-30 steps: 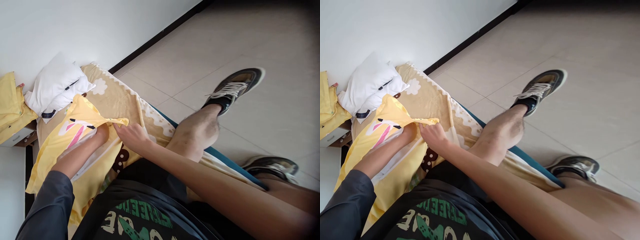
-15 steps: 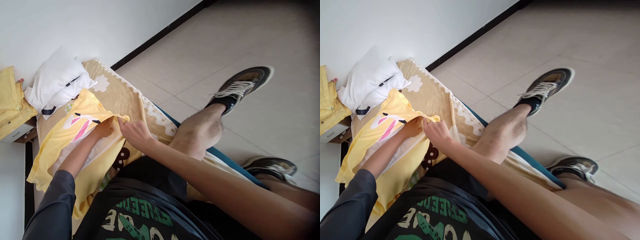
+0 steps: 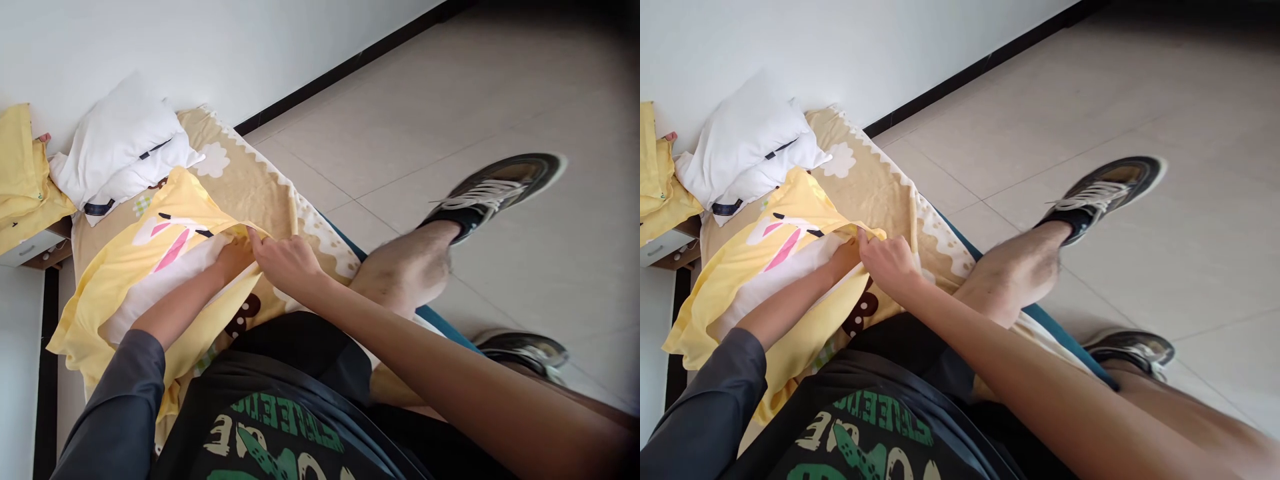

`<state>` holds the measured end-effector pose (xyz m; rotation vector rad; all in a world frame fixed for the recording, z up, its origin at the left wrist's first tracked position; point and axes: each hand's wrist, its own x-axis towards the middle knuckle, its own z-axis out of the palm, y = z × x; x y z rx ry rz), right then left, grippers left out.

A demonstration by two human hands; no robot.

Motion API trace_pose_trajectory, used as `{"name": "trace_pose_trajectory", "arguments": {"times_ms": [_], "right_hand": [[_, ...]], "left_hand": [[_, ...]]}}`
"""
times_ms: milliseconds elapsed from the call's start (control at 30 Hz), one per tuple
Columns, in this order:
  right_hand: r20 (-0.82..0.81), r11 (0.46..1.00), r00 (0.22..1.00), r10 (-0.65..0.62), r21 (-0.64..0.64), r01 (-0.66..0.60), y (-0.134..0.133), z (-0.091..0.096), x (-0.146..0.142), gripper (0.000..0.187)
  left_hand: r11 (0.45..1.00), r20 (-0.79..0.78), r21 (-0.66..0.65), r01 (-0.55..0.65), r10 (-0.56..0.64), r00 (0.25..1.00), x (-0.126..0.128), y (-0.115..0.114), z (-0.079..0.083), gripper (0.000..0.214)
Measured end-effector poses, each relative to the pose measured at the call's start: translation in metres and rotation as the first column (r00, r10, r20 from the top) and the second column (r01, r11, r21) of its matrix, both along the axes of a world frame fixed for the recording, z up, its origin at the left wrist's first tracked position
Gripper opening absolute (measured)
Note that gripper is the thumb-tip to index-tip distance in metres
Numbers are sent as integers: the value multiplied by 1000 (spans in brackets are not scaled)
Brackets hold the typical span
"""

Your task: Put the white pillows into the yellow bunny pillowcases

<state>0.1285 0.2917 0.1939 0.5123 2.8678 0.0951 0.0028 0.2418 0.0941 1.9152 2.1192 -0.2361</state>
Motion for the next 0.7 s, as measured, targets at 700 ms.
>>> {"name": "trace_pose_trajectory", "arguments": {"times_ms": [700], "right_hand": [[6, 991, 999, 47, 121, -48, -8, -2, 29, 62]], "left_hand": [[998, 129, 19, 58, -60, 990, 8, -12, -32, 34]]}}
